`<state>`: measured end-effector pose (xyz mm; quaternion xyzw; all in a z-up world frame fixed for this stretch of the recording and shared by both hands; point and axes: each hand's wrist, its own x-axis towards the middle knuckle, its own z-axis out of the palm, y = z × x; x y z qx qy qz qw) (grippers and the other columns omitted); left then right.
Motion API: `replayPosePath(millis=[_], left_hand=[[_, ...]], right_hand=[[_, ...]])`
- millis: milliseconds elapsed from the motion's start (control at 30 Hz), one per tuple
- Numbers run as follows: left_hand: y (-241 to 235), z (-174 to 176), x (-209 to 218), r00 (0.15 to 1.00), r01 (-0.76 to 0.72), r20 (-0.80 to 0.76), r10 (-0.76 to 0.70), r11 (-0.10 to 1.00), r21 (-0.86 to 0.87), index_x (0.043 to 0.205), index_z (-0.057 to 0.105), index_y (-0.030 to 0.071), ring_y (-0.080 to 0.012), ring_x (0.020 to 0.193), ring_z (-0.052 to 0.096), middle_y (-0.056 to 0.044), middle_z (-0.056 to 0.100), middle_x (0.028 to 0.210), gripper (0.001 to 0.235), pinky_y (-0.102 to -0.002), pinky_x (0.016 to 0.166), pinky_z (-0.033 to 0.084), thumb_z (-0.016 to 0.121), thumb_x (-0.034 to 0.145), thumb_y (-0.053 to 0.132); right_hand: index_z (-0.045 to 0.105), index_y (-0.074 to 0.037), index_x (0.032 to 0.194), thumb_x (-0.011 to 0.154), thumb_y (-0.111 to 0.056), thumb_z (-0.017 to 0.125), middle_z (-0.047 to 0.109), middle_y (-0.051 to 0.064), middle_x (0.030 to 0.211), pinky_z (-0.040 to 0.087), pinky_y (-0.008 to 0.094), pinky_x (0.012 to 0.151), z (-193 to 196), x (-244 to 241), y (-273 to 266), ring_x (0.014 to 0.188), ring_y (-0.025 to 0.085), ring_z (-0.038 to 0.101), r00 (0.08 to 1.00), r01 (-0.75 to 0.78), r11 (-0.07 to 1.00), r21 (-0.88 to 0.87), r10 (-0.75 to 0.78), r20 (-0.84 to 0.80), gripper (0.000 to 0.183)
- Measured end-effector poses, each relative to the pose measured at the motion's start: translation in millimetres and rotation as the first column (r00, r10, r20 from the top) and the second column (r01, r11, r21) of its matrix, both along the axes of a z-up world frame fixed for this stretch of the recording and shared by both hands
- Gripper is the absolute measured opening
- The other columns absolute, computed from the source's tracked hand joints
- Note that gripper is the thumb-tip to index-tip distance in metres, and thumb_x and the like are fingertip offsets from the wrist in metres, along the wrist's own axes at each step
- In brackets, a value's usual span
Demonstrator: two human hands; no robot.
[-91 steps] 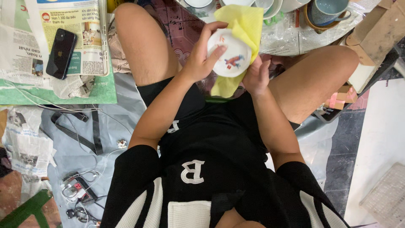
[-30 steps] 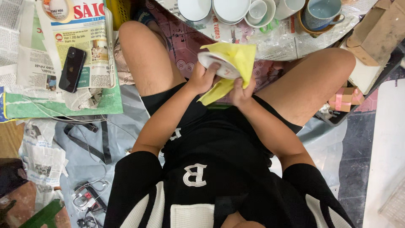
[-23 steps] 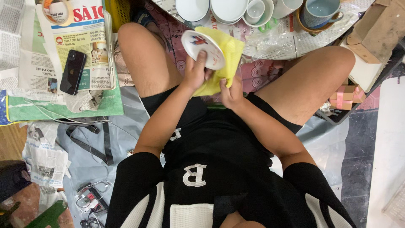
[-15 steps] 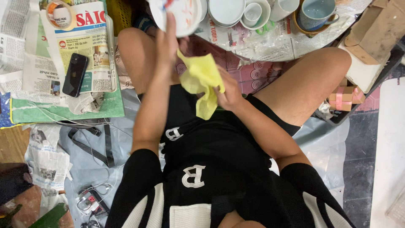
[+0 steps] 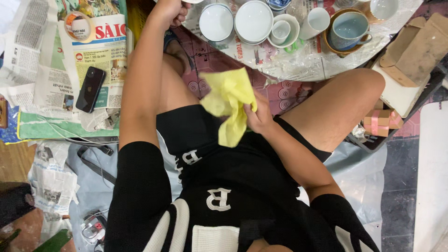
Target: The person wipes multiple small ceramic dishes and cups with a yellow cloth. They pick up each item, wipe it on both sides, and place it back on the table.
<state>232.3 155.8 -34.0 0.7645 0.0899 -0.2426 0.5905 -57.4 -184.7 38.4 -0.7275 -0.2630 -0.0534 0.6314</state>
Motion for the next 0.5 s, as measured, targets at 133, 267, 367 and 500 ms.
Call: replayPosePath(millis=[133, 267, 367, 500], left_hand=[[5.9, -31.0, 21.3, 0.997, 0.054, -0.059, -0.048, 0.993, 0.106, 0.088, 0.056, 0.017, -0.0025, 0.049, 0.037, 0.01, 0.042, 0.059, 0.034, -0.023, 0.043, 0.025, 0.036, 0.108, 0.035], [20.9, -85.5, 51.7, 0.981, 0.135, -0.154, -0.119, 0.986, 0.097, 0.091, 0.057, 0.02, -0.0007, 0.052, 0.037, 0.012, 0.045, 0.063, 0.024, -0.021, 0.045, 0.026, 0.046, 0.109, 0.031], [21.3, -101.8, 58.5, 0.968, 0.234, -0.123, -0.22, 0.966, 0.107, 0.084, 0.051, 0.019, 0.0, 0.055, 0.04, 0.013, 0.052, 0.067, 0.021, -0.021, 0.047, 0.029, 0.05, 0.105, 0.019], [23.0, -116.9, 62.2, 0.966, 0.231, -0.163, -0.201, 0.955, 0.188, 0.072, 0.055, 0.018, -0.0006, 0.052, 0.04, 0.01, 0.052, 0.062, 0.033, -0.02, 0.046, 0.027, 0.055, 0.105, 0.025]], right_hand=[[0.059, 0.008, 0.129, 0.106, -0.012, 0.05, 0.066, 0.022, 0.122, 0.053, 0.039, 0.093, 1.9, -2.9, 0.4, 0.105, 0.037, 0.068, 0.996, -0.079, 0.997, -0.018, 0.078, -0.036, 0.032], [0.061, 0.008, 0.126, 0.106, -0.009, 0.05, 0.064, 0.025, 0.132, 0.053, 0.039, 0.099, -2.5, -2.5, -0.4, 0.113, 0.038, 0.068, 0.993, -0.114, 0.993, 0.041, 0.115, -0.009, 0.029], [0.063, 0.007, 0.122, 0.106, -0.009, 0.053, 0.064, 0.025, 0.128, 0.054, 0.039, 0.097, -2.9, -2.0, -1.9, 0.111, 0.038, 0.068, 0.987, -0.158, 0.986, 0.058, 0.157, 0.019, 0.025], [0.064, 0.007, 0.119, 0.105, -0.009, 0.054, 0.066, 0.022, 0.121, 0.055, 0.038, 0.091, -1.5, -3.8, 0.8, 0.103, 0.035, 0.069, 0.985, -0.168, 0.985, 0.029, 0.169, -0.022, 0.024]])
